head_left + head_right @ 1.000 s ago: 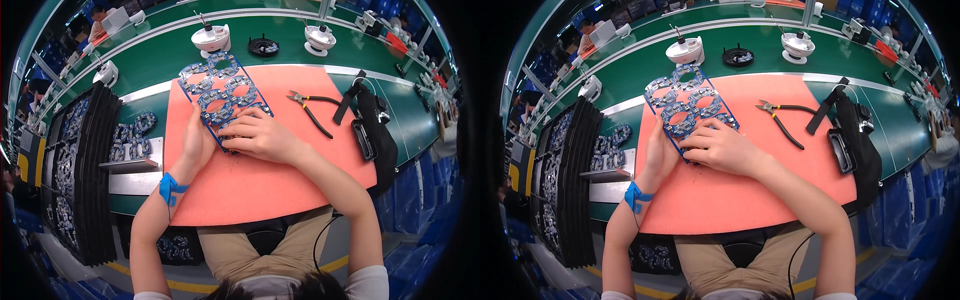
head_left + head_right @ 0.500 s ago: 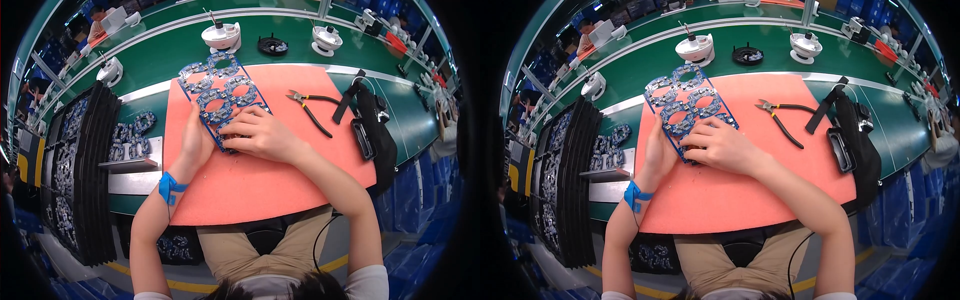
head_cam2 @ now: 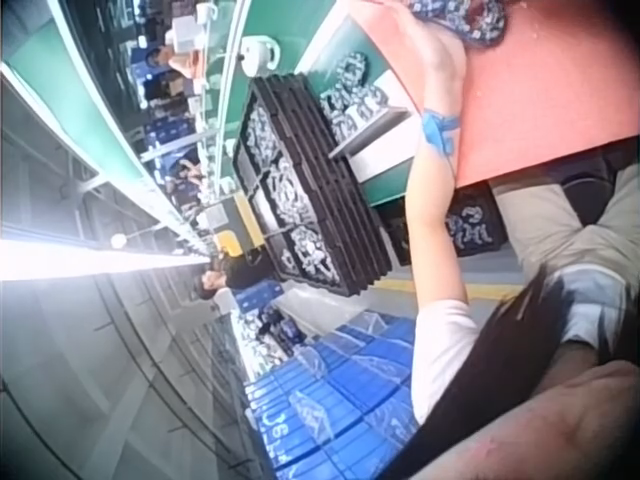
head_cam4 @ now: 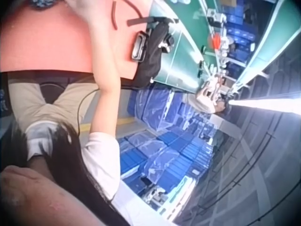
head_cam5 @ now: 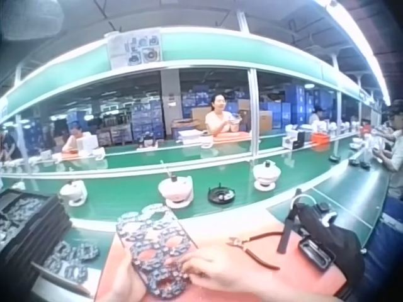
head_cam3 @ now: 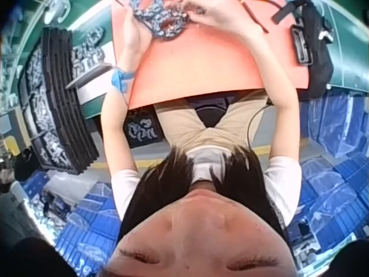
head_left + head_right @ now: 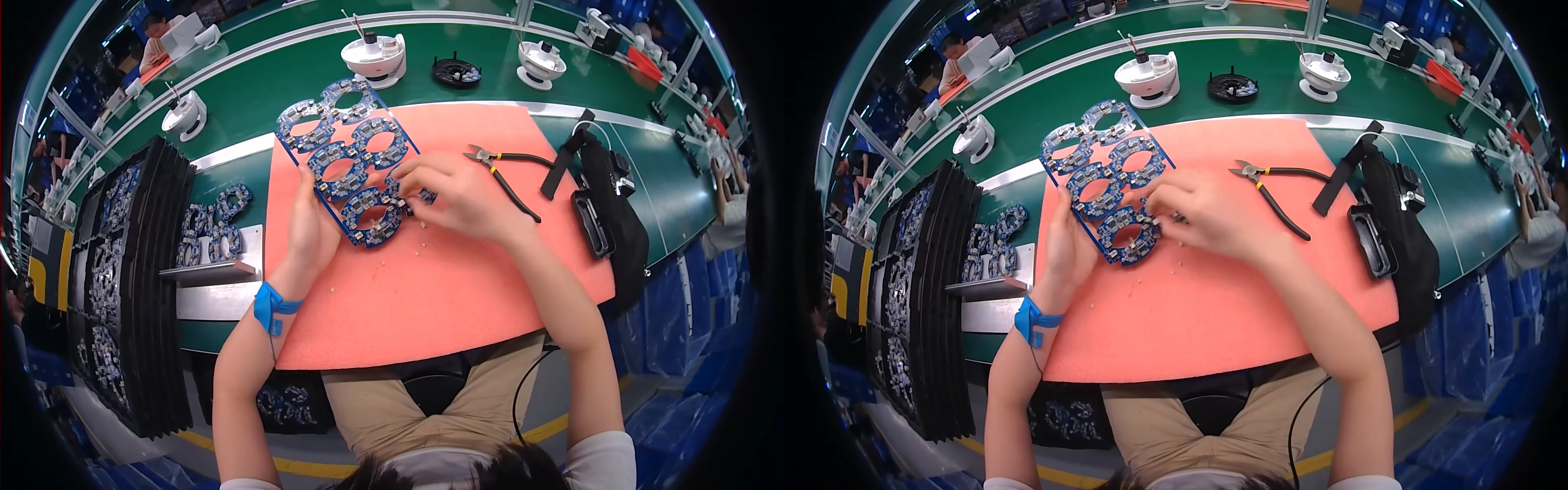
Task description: Assembling LED lighting components into fixtures using hand tools on a production line.
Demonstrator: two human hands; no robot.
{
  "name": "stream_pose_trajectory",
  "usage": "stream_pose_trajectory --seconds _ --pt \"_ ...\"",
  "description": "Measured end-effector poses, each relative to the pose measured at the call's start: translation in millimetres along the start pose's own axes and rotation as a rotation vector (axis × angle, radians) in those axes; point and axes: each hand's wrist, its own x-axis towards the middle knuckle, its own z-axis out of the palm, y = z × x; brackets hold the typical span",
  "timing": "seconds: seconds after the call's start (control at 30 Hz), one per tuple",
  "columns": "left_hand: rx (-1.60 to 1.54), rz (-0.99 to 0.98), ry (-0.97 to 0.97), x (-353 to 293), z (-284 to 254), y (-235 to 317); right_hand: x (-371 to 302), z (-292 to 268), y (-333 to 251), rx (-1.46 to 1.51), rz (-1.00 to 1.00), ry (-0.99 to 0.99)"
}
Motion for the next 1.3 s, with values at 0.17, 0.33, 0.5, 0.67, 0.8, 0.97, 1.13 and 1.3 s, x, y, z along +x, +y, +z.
stream_pose_trajectory --seconds 0.17,0.33,0.5,0.67,0.8,0.97,1.13,1.3 --pt "-0.018 -0.011 -0.027 1 6 -2 -11 -5 18 -0.251 -0.044 0.029" --pt "0.004 -0.036 -0.034 0 1 0 -9 -1 12 -0.265 -0.170 0.004" --pt "-0.005 -0.028 -0.058 1 -2 -1 -7 -4 5 -0.286 -0.222 -0.024" --pt "-0.093 0.005 -0.062 6 -10 -9 -10 10 8 -0.251 -0.135 -0.032" --pt "-0.044 0.007 -0.022 5 -10 -7 -10 6 2 0.111 0.187 -0.142" --pt "-0.068 0.008 -0.021 4 -7 -4 -5 13 0 -0.292 -0.232 0.019" --pt "-0.015 -0.004 -0.073 1 -2 -2 -7 24 -3 -0.298 -0.281 0.026" --pt "0.003 0.007 -0.073 1 -3 -1 -1 27 -11 -0.207 -0.287 -0.031"
